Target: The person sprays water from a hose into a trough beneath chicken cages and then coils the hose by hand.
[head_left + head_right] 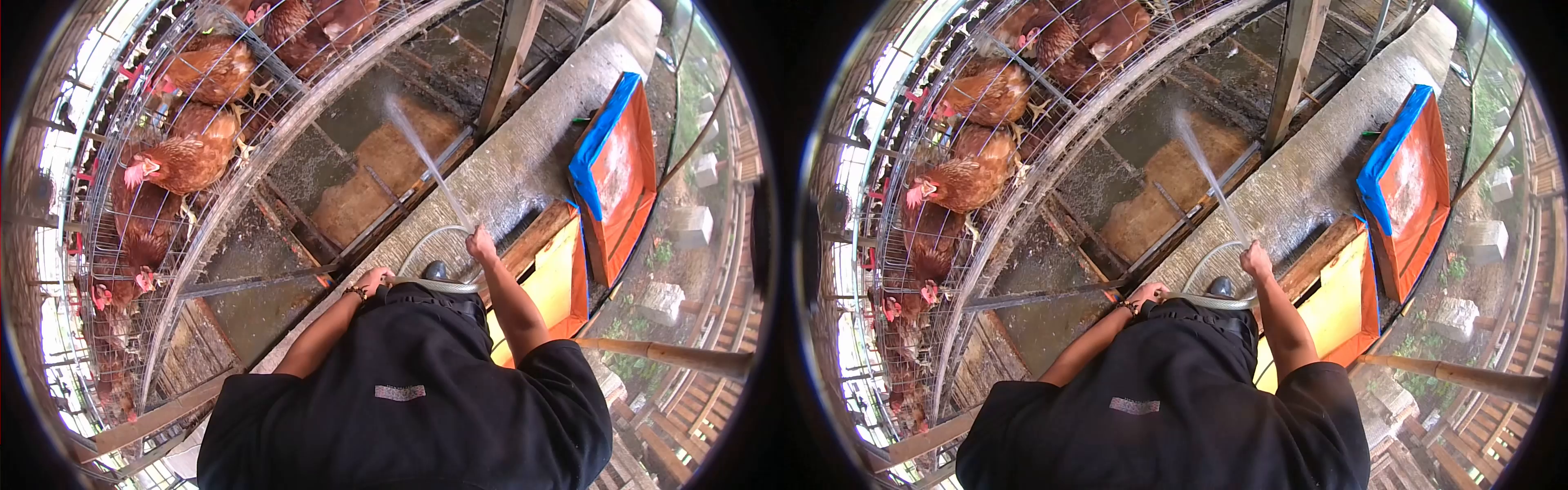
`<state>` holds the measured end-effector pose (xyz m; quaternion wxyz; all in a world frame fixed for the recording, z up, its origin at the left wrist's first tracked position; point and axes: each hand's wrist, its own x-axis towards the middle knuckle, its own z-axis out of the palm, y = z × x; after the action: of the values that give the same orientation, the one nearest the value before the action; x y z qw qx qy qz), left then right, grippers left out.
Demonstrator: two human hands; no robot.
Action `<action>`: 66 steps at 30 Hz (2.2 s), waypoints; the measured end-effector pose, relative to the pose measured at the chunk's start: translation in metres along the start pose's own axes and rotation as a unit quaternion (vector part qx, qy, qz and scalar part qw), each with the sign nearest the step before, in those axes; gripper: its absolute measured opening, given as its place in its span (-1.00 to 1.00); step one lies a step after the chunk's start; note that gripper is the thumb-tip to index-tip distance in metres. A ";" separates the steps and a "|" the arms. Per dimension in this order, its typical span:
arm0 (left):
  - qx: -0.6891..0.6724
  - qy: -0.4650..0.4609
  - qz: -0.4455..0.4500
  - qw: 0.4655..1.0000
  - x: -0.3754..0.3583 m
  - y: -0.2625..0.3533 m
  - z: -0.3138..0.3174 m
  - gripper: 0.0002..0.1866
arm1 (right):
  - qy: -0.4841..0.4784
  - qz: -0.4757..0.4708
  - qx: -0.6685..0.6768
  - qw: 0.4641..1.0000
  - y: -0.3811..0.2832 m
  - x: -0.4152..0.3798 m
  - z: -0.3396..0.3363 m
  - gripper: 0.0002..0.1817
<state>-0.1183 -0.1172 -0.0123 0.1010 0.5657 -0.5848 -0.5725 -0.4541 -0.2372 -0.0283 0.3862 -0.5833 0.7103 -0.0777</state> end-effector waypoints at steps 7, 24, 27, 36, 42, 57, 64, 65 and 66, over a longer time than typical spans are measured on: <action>0.023 -0.002 -0.010 1.000 -0.001 0.006 -0.002 -0.67 | -0.011 0.005 -0.012 1.000 -0.003 -0.001 0.001 -0.61; 0.021 0.010 0.003 1.000 0.005 -0.020 0.003 -0.75 | -0.042 -0.038 -0.050 0.997 -0.007 0.001 0.006 -0.50; 0.010 0.010 0.003 1.000 0.009 -0.027 0.004 -0.73 | -0.041 -0.043 -0.045 0.997 -0.006 0.002 0.010 -0.51; -0.017 0.009 -0.016 1.000 0.005 -0.021 0.004 -0.75 | -0.069 -0.036 -0.052 0.996 -0.004 0.004 0.014 -0.50; 0.046 0.016 0.023 0.999 -0.001 -0.005 -0.002 -0.74 | -0.096 -0.048 -0.049 0.993 -0.001 0.007 0.020 -0.44; 0.029 0.018 0.002 0.999 0.000 -0.006 -0.002 -0.77 | -0.075 -0.111 -0.018 0.991 -0.001 0.014 0.034 -0.51; 0.035 0.025 0.007 0.999 0.001 -0.006 -0.002 -0.74 | -0.017 -0.053 -0.005 0.998 0.000 0.011 0.025 -0.49; 0.035 0.026 0.005 0.999 0.000 -0.005 -0.002 -0.74 | -0.004 -0.049 0.000 0.999 0.001 0.010 0.021 -0.50; 0.042 0.030 0.003 0.999 -0.001 -0.003 -0.002 -0.75 | 0.009 -0.046 0.004 0.999 0.003 0.011 0.019 -0.51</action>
<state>-0.1147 -0.1166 -0.0137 0.0970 0.5844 -0.6068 -0.5299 -0.4450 -0.2395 -0.0479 0.3786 -0.6128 0.6859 -0.1032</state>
